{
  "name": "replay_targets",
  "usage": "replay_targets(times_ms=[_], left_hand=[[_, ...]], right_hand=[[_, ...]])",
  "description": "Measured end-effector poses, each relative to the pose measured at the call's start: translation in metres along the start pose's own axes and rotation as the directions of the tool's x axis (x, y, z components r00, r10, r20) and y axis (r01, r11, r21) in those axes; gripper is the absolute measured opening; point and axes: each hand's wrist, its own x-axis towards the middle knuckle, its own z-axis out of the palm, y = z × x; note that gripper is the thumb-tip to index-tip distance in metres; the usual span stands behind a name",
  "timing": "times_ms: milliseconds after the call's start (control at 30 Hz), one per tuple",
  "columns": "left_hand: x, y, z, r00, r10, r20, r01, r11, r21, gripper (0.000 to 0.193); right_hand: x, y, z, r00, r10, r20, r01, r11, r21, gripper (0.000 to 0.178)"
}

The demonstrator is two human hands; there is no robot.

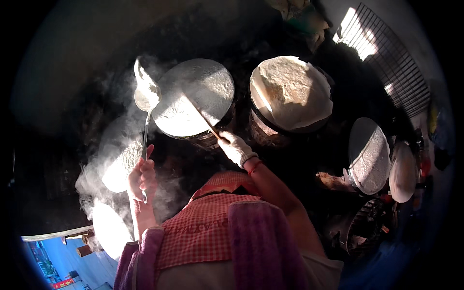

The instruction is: The person uses a ladle to pour batter onto multiple circular hot plates, spreads the batter into thin layers using a wooden stick, and then flips and removes the cooked flatbreads using the stick and tongs.

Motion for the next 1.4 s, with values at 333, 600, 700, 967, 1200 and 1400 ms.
replay_targets(times_ms=[333, 600, 700, 967, 1200, 1400], left_hand=[[-0.056, 0.037, 0.029, 0.99, 0.135, 0.038, -0.139, 0.906, 0.4, 0.056], [-0.001, -0.03, 0.009, 0.995, -0.054, -0.079, 0.034, 0.973, -0.228, 0.056], [-0.008, -0.08, 0.011, 0.996, -0.026, -0.088, -0.01, 0.926, -0.377, 0.057], [-0.043, -0.166, 0.034, 0.927, 0.12, -0.356, -0.173, 0.978, -0.12, 0.052], [-0.068, -0.192, 0.053, 0.952, 0.088, -0.293, -0.108, 0.993, -0.053, 0.051], [-0.054, -0.181, -0.014, 0.945, -0.201, -0.258, 0.173, 0.976, -0.129, 0.051]], right_hand=[[-0.044, 0.029, -0.089, 0.914, -0.257, -0.314, 0.109, 0.9, -0.421, 0.037], [0.056, 0.0, -0.188, 0.793, -0.507, -0.336, 0.12, 0.671, -0.731, 0.02], [0.074, -0.014, -0.193, 0.935, -0.321, -0.15, 0.117, 0.678, -0.726, 0.029], [0.012, -0.092, -0.266, 0.964, -0.171, -0.201, 0.163, 0.985, -0.055, 0.019], [-0.091, -0.109, -0.373, 0.858, -0.247, -0.451, 0.495, 0.63, 0.598, 0.005], [-0.248, -0.049, -0.464, 0.755, -0.235, -0.612, 0.612, 0.589, 0.528, 0.015]])
